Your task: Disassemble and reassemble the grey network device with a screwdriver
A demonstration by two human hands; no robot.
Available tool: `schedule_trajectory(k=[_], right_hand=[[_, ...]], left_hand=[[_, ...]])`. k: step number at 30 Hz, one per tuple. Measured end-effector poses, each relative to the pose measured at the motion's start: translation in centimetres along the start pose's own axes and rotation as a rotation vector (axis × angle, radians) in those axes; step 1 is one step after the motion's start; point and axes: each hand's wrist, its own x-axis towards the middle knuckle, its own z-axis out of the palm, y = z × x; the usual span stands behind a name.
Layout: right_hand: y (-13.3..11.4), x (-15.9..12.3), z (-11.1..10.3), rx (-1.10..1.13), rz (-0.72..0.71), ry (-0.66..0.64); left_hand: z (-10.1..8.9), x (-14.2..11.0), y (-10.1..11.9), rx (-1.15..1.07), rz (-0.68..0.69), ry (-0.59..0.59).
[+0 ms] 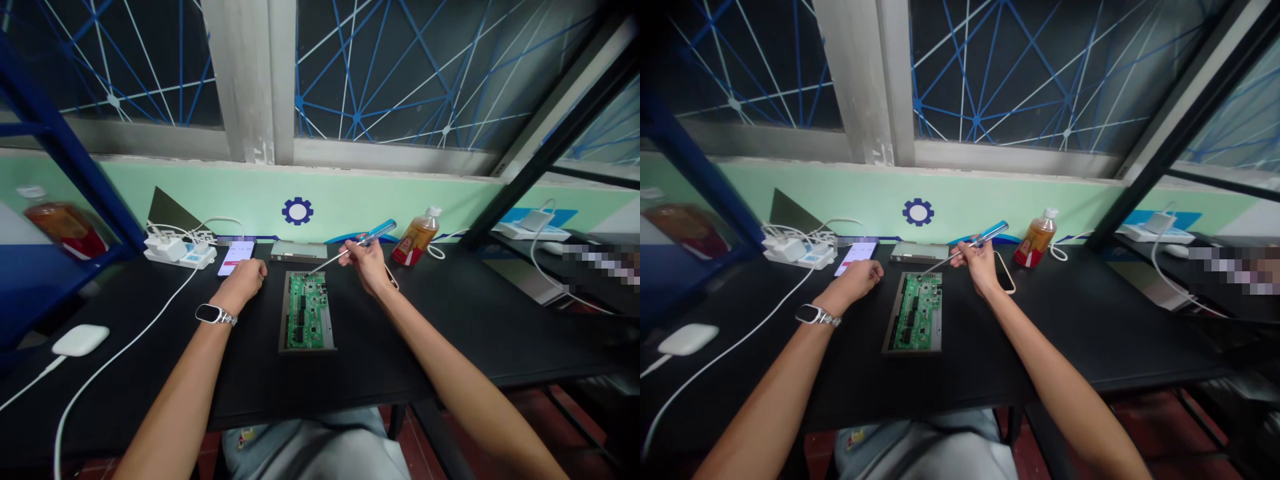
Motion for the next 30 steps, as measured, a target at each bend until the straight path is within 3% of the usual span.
schedule_trajectory(k=[3, 5, 9, 13, 20, 30], right_hand=[[-0.2, 0.0, 0.1, 0.027, 0.009, 0.006], [-0.2, 0.0, 0.2, 0.048, 0.017, 0.004], [-0.1, -0.3, 0.5, 0.114, -0.022, 0.016], [-0.1, -0.7, 0.9, 0.134, -0.088, 0.020], [0.0, -0.9, 0.9, 0.104, -0.164, 0.013], [0.2, -1.1, 0.8, 0.092, -0.198, -0.030]], left_hand=[[0.0, 0.2, 1.4, -0.149, 0.060, 0.016], [0.3, 0.2, 3.3, -0.465, 0.092, 0.054], [1.6, -0.5, 7.3, -1.138, -0.080, 0.097], [3.0, -1.0, 9.5, -1.488, -0.236, 0.038], [3.4, -1.1, 10.2, -1.756, -0.372, 0.011], [3.5, -1.0, 10.5, -1.878, -0.443, 0.037]])
